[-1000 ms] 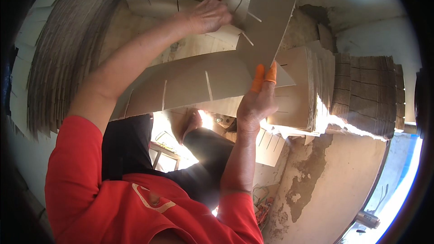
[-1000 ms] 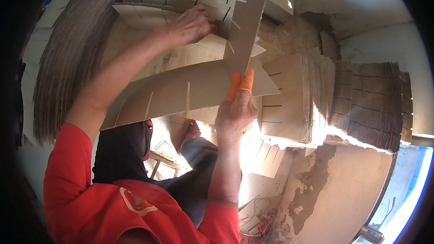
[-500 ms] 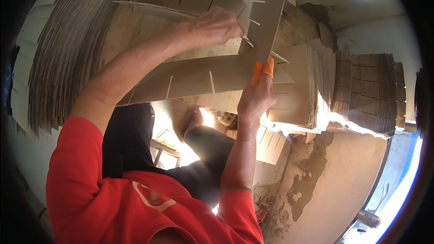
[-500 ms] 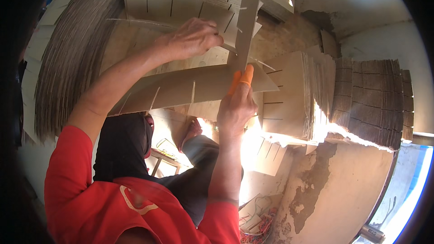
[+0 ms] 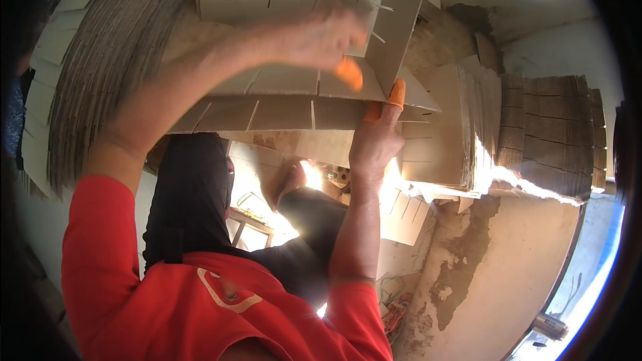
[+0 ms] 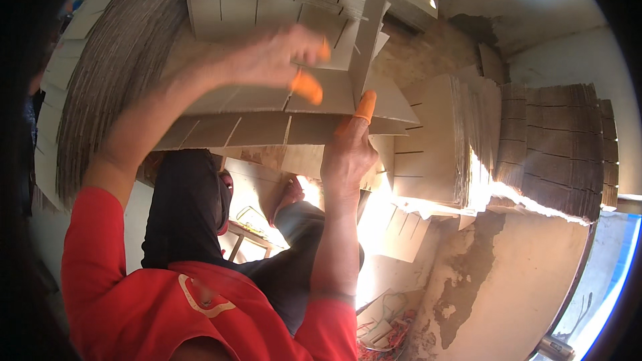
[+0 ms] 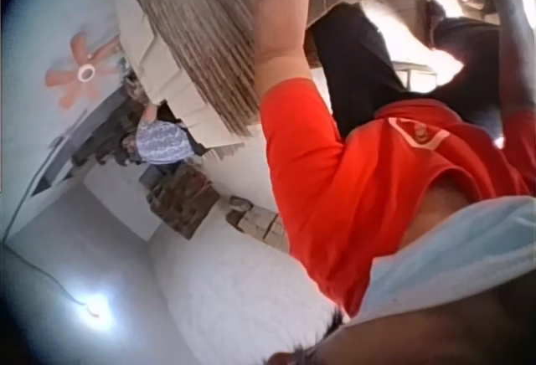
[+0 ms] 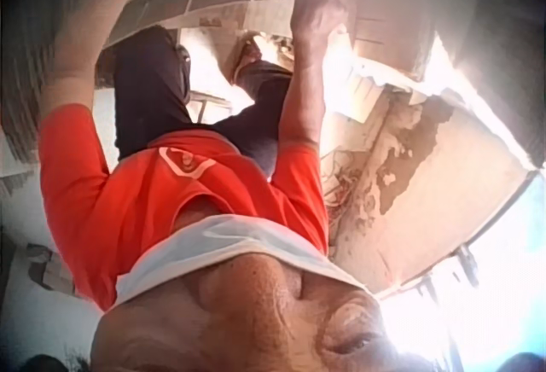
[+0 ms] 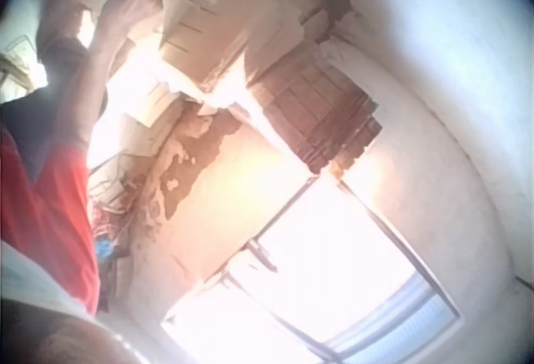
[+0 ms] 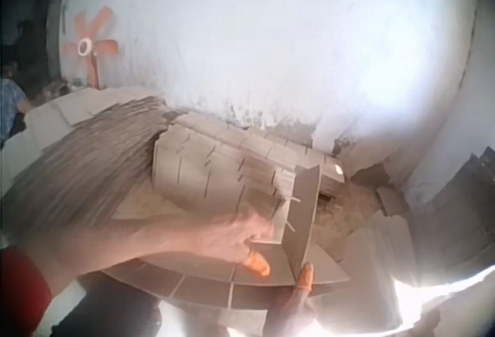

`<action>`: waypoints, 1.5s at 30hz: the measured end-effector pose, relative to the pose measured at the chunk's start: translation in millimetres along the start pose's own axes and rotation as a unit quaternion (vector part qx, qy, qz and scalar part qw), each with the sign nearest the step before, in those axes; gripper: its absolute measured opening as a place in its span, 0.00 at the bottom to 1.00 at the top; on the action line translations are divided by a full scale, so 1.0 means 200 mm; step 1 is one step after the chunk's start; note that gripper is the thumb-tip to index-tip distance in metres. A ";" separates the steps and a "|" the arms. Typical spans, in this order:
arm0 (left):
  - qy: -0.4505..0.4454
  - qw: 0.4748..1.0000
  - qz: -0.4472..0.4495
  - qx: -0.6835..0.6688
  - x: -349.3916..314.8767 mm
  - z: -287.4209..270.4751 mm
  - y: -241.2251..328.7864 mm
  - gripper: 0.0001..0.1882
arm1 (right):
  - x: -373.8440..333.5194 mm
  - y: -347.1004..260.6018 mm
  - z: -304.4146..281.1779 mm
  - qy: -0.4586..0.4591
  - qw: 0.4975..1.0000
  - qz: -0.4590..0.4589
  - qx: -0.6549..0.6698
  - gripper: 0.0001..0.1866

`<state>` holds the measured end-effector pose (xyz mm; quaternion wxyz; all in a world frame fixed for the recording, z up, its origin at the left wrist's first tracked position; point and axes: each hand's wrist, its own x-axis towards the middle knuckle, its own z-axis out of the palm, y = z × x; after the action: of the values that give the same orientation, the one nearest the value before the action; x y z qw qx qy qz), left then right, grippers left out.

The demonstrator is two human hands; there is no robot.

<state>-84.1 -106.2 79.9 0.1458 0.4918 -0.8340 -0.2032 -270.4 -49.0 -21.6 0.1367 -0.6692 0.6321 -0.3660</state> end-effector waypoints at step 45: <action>0.244 0.959 0.071 0.126 0.16 0.30 -0.49 0.11 | -0.14 -0.19 -0.18 0.077 0.987 -0.104 0.092 0.24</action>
<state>-50.5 -165.5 -18.3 0.2963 0.4801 -0.8246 0.0405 -264.5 -6.3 18.6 0.1098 -0.6855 0.5311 -0.4858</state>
